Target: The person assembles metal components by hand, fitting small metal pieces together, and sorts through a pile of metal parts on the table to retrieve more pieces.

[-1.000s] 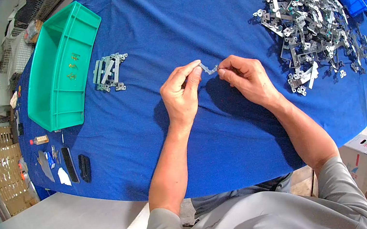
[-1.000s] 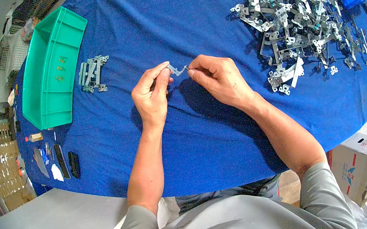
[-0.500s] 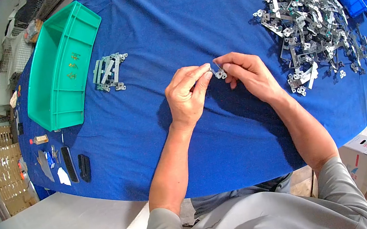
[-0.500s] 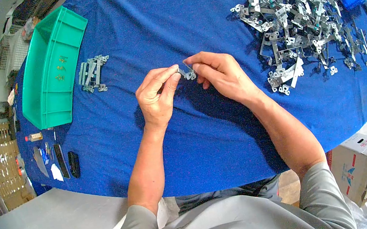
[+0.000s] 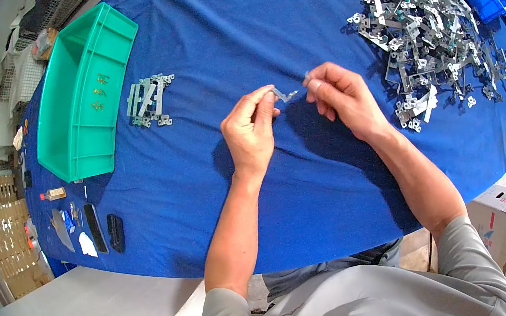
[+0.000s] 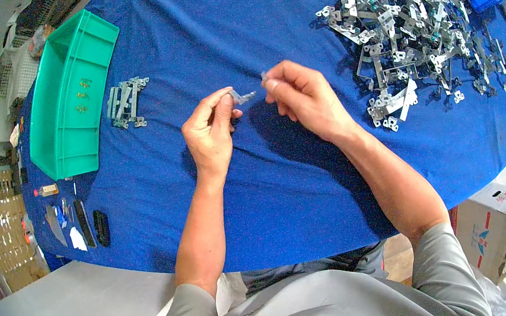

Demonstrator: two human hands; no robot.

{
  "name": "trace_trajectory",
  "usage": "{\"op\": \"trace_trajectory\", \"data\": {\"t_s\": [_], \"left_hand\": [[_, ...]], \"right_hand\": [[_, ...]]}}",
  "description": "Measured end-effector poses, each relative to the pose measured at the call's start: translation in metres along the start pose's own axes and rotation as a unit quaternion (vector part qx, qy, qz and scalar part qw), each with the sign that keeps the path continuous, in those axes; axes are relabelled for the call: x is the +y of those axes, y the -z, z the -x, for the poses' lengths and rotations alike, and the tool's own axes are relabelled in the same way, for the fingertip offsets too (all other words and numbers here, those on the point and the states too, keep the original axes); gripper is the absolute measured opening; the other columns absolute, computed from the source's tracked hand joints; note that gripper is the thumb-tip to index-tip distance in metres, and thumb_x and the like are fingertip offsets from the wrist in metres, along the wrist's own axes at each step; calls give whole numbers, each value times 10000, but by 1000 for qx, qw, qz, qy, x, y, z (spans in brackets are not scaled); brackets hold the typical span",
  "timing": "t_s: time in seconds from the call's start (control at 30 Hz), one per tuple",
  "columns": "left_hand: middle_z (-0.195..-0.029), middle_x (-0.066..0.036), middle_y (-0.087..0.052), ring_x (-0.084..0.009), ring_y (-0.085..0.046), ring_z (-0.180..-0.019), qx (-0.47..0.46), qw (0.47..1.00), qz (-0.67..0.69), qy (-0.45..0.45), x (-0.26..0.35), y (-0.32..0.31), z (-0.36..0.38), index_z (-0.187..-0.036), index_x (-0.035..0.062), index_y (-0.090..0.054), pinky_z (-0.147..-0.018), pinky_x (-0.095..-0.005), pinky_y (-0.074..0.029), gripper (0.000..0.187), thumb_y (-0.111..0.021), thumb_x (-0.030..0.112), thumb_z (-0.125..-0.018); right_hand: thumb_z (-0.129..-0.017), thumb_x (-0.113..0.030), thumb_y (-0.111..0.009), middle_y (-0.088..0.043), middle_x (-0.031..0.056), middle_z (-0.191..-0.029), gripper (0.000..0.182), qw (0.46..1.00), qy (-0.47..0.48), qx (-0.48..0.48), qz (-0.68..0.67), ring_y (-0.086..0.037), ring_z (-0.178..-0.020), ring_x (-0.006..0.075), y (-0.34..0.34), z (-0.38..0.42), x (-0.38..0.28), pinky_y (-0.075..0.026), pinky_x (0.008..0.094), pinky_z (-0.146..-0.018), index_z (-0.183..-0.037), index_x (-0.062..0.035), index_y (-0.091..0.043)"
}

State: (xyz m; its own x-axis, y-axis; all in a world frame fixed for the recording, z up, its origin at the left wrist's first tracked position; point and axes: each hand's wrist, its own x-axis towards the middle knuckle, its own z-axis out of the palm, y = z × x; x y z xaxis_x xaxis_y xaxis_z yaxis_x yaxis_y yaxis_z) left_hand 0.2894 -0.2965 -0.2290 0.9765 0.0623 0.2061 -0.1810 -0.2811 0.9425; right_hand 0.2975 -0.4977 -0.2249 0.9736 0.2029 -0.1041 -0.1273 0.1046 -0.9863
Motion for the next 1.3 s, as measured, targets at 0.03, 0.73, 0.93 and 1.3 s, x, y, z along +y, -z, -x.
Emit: {"op": "trace_trajectory", "data": {"t_s": [0.03, 0.73, 0.93, 1.3], "left_hand": [[-921, -46, -756, -102, -709, -741, 10, 999, 33, 33, 0, 0, -1, -1116, 30, -764, -576, -223, -507, 169, -682, 132, -1008], [-914, -35, -748, -90, -689, -737, 17, 999, 38, 11, -3, -2, 1, -1119, 39, -770, -590, -218, -503, 163, -692, 113, -997], [-926, -71, -751, -109, -689, -762, 8, 994, -44, -105, -2, 2, -3, -1077, 15, -780, -631, -245, -518, 147, -730, 65, -949], [-935, -115, -756, -172, -711, -811, 0, 979, -79, -187, 3, 4, -4, -1035, 5, -784, -722, -286, -550, 149, -753, -7, -889]], "right_hand": [[-1040, -195, -610, -648, -3, -840, 182, 998, 18, -15, 57, -553, -675, 56, -2, 2, 0, -442, 241, -557, -1073, -29, -676], [-1008, -170, -647, -615, 7, -711, 171, 983, 65, -19, 169, -529, -629, 61, -6, 3, 5, -423, 276, -544, -1002, -1, -679], [-1014, -162, -633, -647, 23, -725, 167, 985, 27, 4, 168, -593, -625, 88, -12, 7, -5, -475, 280, -562, -1019, -1, -678], [-1054, -178, -565, -676, 54, -900, 255, 998, -8, -53, 13, -643, -734, 101, -6, 2, 3, -554, 273, -635, -1205, 12, -642]]}}
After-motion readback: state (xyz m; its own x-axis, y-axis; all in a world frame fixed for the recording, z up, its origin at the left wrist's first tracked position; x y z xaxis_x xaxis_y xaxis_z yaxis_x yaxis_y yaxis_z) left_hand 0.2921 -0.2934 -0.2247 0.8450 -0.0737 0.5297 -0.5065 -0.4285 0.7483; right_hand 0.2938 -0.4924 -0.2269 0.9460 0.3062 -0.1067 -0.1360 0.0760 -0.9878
